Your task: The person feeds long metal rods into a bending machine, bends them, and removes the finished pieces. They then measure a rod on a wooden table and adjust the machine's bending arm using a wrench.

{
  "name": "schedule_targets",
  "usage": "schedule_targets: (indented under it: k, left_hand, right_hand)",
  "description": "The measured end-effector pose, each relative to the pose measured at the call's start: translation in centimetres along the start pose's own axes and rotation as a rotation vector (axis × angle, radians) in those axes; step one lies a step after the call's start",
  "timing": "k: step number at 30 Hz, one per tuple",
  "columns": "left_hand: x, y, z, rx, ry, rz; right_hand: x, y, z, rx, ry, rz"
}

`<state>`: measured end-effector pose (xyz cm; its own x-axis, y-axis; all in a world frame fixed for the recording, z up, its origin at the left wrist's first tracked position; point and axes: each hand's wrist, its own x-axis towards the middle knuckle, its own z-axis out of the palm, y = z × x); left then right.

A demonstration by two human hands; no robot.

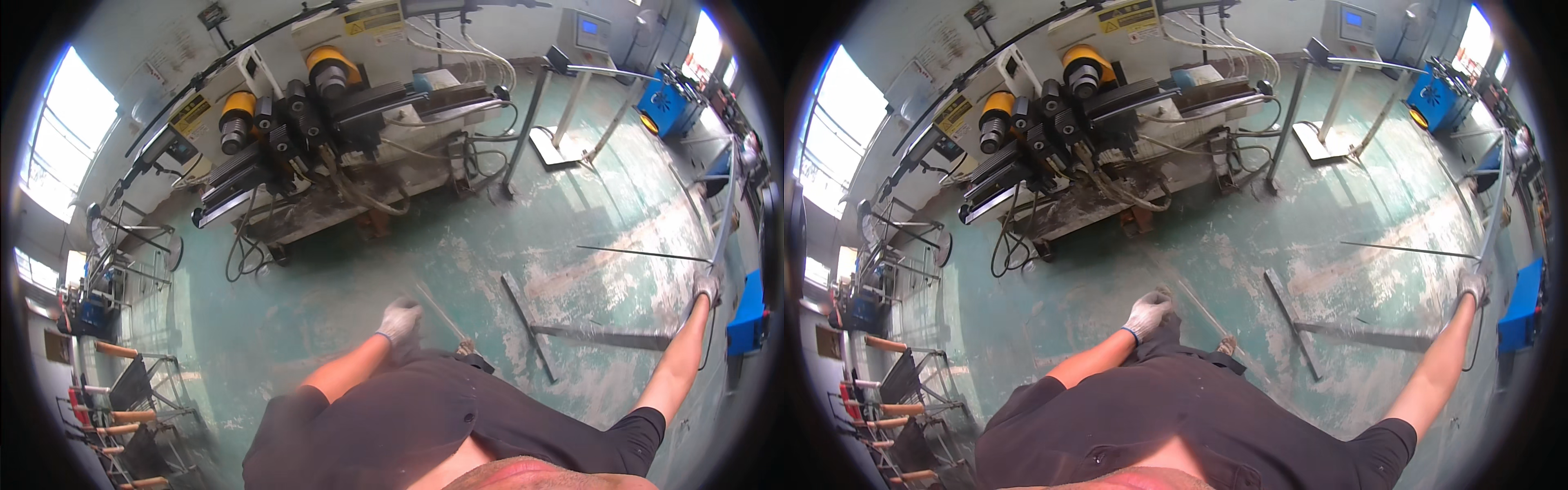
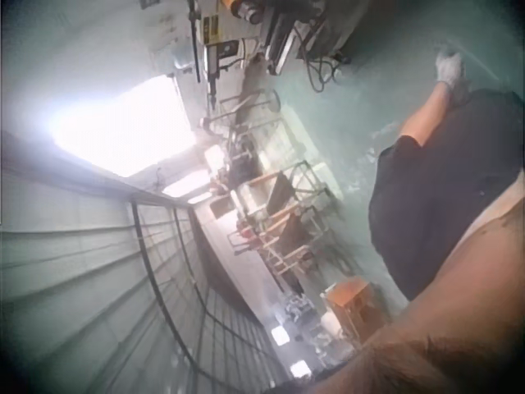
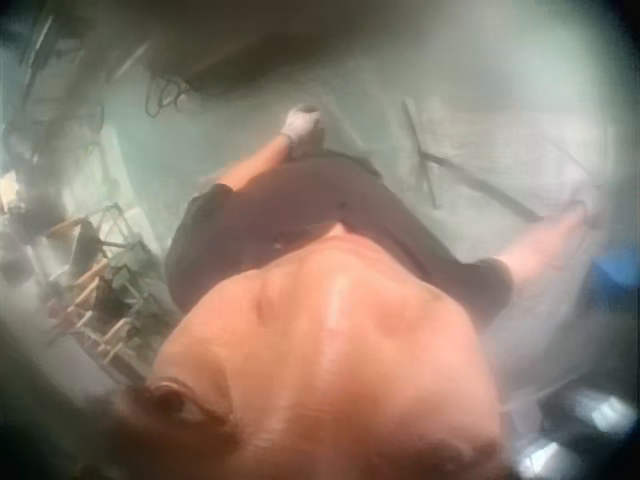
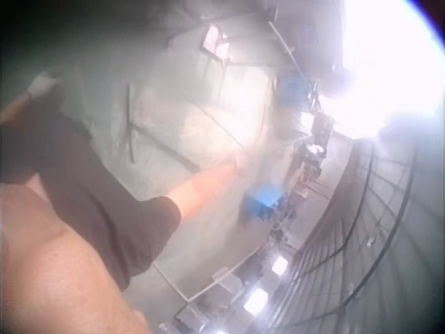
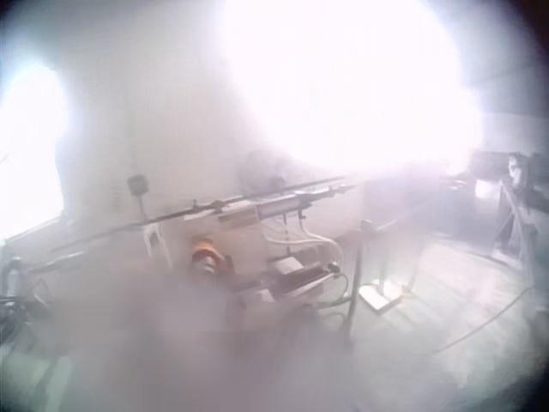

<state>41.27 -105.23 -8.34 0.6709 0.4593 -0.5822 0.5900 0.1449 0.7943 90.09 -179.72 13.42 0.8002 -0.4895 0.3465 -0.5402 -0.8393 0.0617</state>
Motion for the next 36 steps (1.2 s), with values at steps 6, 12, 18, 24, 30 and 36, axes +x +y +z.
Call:
schedule_targets:
  k: [6,12,18,24,30,36]
  left_hand:
    - [7.2,7.6,-2.6,-0.209,0.048,0.092]
    - [13.1,8.3,-10.4,-0.203,0.067,0.075]
    - [15.6,7.2,-19.6,-0.266,0.228,-0.014]
    - [18.1,4.1,-24.4,-0.479,0.428,-0.083]
    - [18.4,4.8,-24.1,-0.559,0.547,-0.287]
    - [17.8,8.6,-25.1,-0.257,0.678,-0.326]
  right_hand:
    - [-2.4,-12.6,-1.4,0.489,0.329,-0.235]
    - [-18.1,-41.4,-12.9,1.309,-0.027,-0.549]
    - [-29.8,-61.9,-27.5,1.345,-0.145,-0.975]
    - [-31.3,-82.2,-36.9,1.099,0.196,-1.434]
    - [-30.0,-103.8,-42.3,1.049,0.129,-1.341]
    - [-31.9,-121.3,-43.5,0.661,-0.082,-1.445]
